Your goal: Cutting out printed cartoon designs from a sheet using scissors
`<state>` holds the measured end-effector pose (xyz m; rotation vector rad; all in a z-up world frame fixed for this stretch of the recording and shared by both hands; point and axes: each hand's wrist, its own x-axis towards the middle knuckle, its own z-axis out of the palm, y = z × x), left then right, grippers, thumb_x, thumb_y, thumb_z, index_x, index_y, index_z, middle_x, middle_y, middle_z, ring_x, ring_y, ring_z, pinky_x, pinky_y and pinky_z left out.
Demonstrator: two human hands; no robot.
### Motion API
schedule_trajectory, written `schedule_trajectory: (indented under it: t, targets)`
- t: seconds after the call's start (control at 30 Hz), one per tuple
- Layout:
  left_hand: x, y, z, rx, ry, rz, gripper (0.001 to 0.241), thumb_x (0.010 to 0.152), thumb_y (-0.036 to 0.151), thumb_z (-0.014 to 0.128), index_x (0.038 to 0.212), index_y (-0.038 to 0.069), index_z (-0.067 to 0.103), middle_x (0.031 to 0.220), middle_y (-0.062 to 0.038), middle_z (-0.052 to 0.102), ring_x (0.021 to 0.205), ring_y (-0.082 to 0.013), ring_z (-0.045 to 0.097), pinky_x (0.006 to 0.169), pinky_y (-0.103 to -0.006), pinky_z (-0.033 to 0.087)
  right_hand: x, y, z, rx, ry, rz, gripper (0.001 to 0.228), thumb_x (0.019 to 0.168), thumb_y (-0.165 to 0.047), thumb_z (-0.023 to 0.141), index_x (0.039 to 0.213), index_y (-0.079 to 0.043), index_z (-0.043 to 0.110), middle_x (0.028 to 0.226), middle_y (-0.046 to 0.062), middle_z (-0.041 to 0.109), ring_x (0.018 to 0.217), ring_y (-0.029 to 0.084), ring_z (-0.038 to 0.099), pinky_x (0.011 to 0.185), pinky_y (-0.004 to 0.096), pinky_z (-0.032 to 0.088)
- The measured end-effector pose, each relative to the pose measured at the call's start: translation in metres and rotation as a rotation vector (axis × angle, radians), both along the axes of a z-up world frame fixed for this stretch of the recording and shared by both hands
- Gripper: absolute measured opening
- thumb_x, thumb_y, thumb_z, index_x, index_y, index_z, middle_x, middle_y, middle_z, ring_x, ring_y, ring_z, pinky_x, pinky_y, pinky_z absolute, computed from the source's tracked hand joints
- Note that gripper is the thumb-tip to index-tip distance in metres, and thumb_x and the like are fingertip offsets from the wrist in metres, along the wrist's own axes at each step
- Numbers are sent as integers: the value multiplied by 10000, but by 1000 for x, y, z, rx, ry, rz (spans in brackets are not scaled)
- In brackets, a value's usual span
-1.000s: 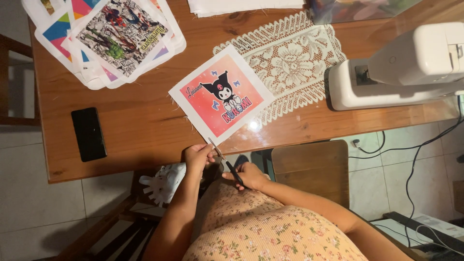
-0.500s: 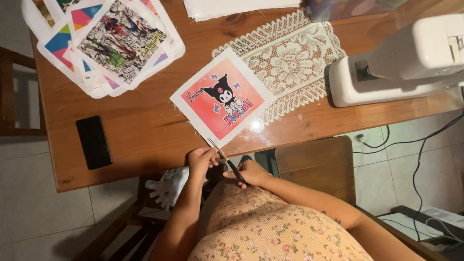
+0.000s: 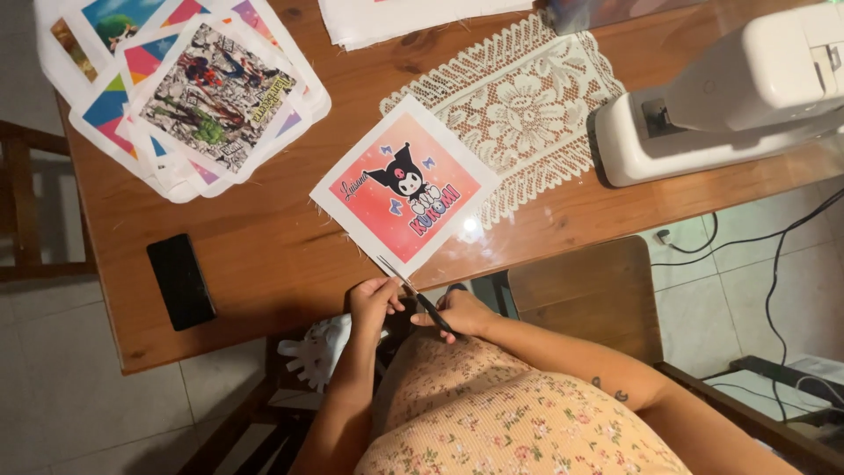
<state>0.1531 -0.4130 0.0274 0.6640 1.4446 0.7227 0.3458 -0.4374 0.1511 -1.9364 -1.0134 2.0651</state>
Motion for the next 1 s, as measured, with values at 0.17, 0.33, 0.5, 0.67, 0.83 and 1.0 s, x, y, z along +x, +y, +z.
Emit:
schedule_trajectory:
  t: [0.17,0.33,0.5,0.67,0.83,1.0]
  targets:
    - [-2,-2,-8,27,-20,-12,250,848,95,729,1002,-103,725,526,-123,580,443,-230,677,403,-221,502,1,0,-2,6,-17,30,489,719,-486,883,613,-62,661,500,74,631,411,140,653,476,205,502]
    - [-2,-1,0,39,-5,-39,238,862,117,740,980,-90,735,525,-112,589,450,-219,682,414,-217,509,2,1,-8,-8,-23,22,485,710,-437,902,609,-32,654,503,101,633,415,147,655,417,218,503]
    - [-3,-2,-2,38,1,-74,224,865,114,739,972,-83,739,518,-108,590,451,-216,685,416,-227,518,-3,7,-8,-19,0,14,485,714,-448,899,618,-40,655,517,111,641,417,151,655,395,240,517]
    - [-4,-4,-11,53,1,-88,189,867,112,741,925,-68,754,506,-120,608,451,-215,687,414,-229,521,-5,10,-12,10,-5,26,442,702,-430,895,625,-50,683,516,106,656,420,164,674,366,261,532]
    - [-4,-3,6,54,-3,-92,179,848,104,730,918,-59,758,507,-120,608,451,-212,685,417,-227,517,-2,13,-4,-13,-27,66,458,688,-439,901,634,-43,677,507,106,640,419,154,663,427,248,534]
    - [-4,-3,2,61,32,-96,163,827,87,728,906,-50,768,498,-125,609,453,-213,682,422,-238,526,-7,19,5,-40,-31,42,466,683,-443,906,635,-39,678,520,112,649,432,154,664,454,235,529]
